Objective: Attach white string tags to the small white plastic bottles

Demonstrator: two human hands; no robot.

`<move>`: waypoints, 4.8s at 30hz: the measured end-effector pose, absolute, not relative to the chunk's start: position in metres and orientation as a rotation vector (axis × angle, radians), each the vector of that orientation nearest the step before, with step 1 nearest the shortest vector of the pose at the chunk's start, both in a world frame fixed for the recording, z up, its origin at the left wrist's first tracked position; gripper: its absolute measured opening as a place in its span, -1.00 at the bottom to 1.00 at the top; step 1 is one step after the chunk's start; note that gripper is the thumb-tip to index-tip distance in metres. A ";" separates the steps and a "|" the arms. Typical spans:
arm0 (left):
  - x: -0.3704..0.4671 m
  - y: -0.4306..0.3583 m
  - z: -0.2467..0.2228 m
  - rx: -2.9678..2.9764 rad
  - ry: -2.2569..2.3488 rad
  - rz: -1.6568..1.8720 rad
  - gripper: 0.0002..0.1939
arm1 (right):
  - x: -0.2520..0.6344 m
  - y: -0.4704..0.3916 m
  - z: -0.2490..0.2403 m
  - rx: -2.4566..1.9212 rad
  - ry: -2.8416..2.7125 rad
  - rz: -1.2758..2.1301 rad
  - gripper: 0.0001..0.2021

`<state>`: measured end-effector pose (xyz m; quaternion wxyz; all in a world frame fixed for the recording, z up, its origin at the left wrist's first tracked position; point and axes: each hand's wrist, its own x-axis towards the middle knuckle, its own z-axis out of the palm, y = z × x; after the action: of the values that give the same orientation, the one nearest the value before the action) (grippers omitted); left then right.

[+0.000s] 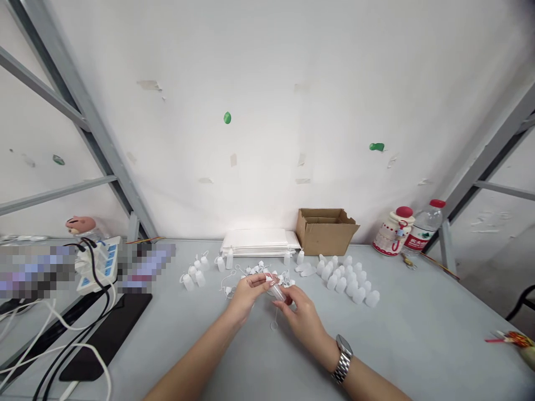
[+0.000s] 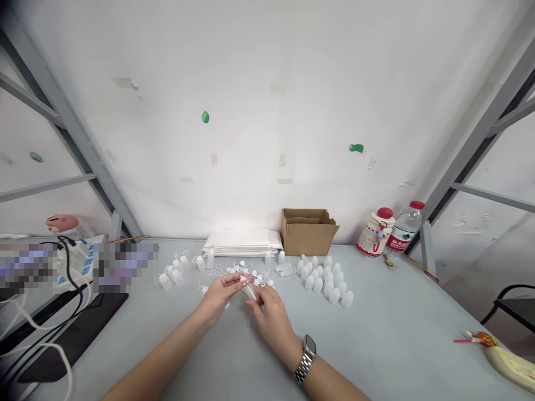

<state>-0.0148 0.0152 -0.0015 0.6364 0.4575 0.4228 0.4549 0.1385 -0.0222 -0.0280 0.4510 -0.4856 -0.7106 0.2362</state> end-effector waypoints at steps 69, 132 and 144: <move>-0.015 0.016 0.005 1.103 0.832 1.281 -0.67 | 0.139 -0.012 -0.022 -0.690 -0.931 1.992 -0.63; -0.025 0.023 0.004 0.655 0.917 1.138 -0.86 | 0.140 -0.016 -0.009 -1.260 -1.438 1.200 -0.57; -0.024 0.021 0.000 0.710 0.855 1.153 -0.80 | 0.141 -0.017 -0.012 -1.202 -1.405 1.181 -0.60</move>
<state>-0.0239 0.0212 -0.0001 0.6963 0.3182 0.3833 0.5167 0.1413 -0.0167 -0.0125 0.4564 -0.4875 -0.5697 0.4790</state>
